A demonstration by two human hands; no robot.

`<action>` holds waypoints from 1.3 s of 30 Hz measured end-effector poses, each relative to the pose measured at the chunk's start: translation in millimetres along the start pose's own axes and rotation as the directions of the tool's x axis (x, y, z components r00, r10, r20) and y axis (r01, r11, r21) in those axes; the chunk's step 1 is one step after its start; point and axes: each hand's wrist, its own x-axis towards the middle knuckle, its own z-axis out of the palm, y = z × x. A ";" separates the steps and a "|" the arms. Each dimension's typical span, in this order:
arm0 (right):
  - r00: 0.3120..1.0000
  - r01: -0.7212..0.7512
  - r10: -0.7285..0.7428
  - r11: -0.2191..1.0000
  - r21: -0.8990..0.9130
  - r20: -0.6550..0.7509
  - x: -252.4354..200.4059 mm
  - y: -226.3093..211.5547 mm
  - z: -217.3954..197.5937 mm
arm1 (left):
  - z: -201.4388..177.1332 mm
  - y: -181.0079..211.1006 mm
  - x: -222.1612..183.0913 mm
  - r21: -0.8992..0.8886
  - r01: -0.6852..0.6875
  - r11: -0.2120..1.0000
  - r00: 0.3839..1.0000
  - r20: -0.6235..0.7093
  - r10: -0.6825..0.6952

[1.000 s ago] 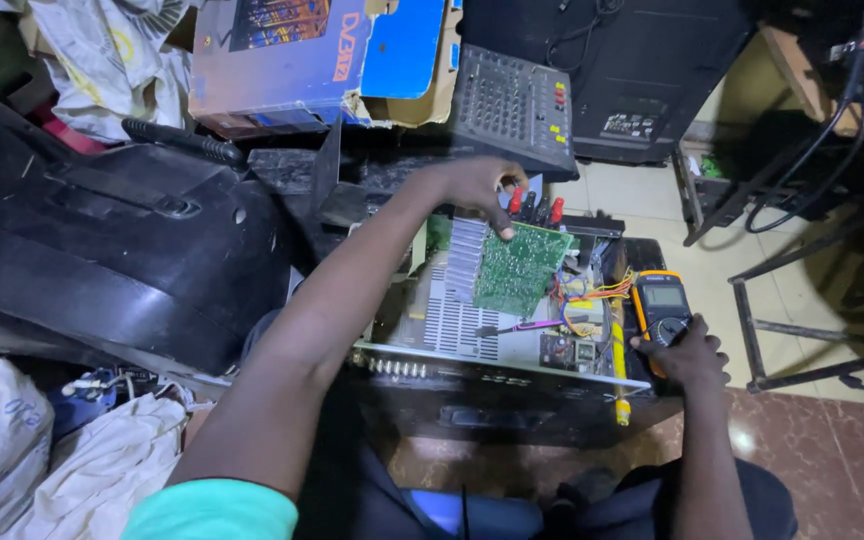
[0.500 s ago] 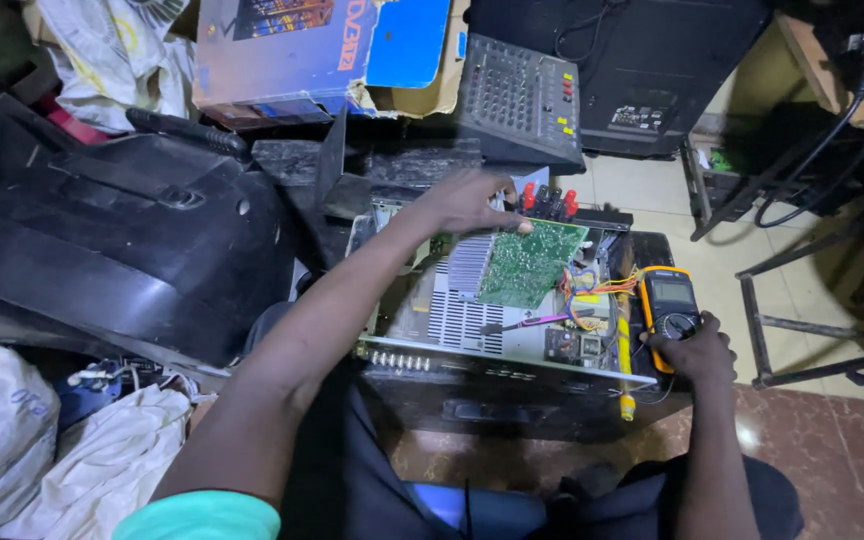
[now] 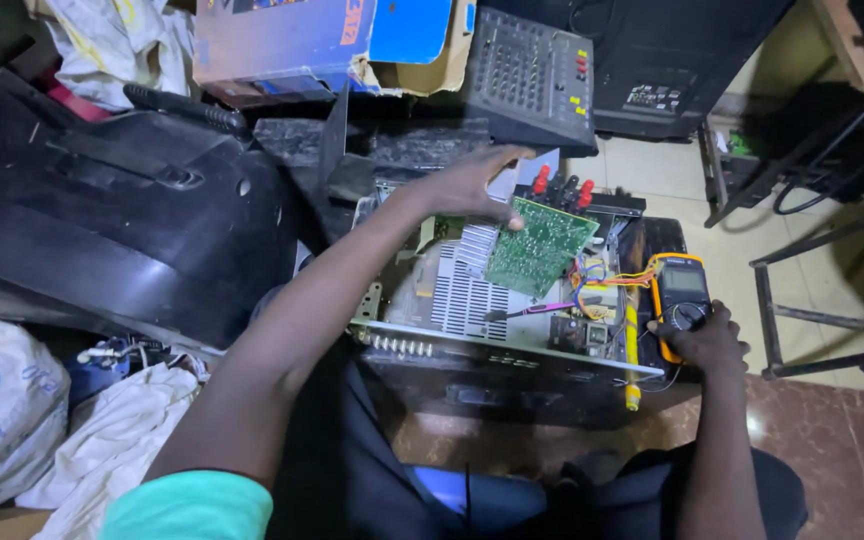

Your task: Cleaning and testing a circuit board inside an electronic device using a brush and a digital multimeter.

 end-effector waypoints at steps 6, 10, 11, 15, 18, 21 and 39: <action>0.997 0.074 -0.073 0.997 -0.021 0.030 8.0 4.2 1.0 | 33.1 -6.4 -43.7 -0.455 0.195 0.869 0.936 -0.177 -0.303; 0.997 0.023 -0.013 0.992 -0.125 0.075 16.4 6.0 -14.9 | 51.2 -14.3 -33.8 -0.533 0.123 0.837 0.921 -0.254 -0.297; 0.994 0.080 -0.085 0.995 -0.065 -0.075 -5.6 -6.6 -29.2 | 50.8 -14.6 -35.1 -0.553 0.109 0.826 0.917 -0.265 -0.298; 0.798 0.600 -0.508 0.720 0.349 -0.325 -76.5 -73.1 -44.4 | 52.7 -19.9 -32.2 -0.600 0.033 0.800 0.921 -0.292 -0.257; 0.693 0.697 -0.687 0.564 0.443 -0.217 -114.9 -119.2 -19.1 | 66.2 -52.3 -26.4 -0.711 -0.184 0.679 0.924 -0.361 -0.128; 0.650 0.745 -0.698 0.509 0.432 -0.299 -78.9 -129.5 17.5 | 60.6 -55.1 -25.7 -0.707 -0.175 0.686 0.919 -0.367 -0.144; 0.781 0.594 -0.559 0.527 0.608 -0.278 7.3 -135.2 43.4 | 57.7 -45.9 -1.9 -0.415 0.090 0.905 0.908 -0.340 -0.246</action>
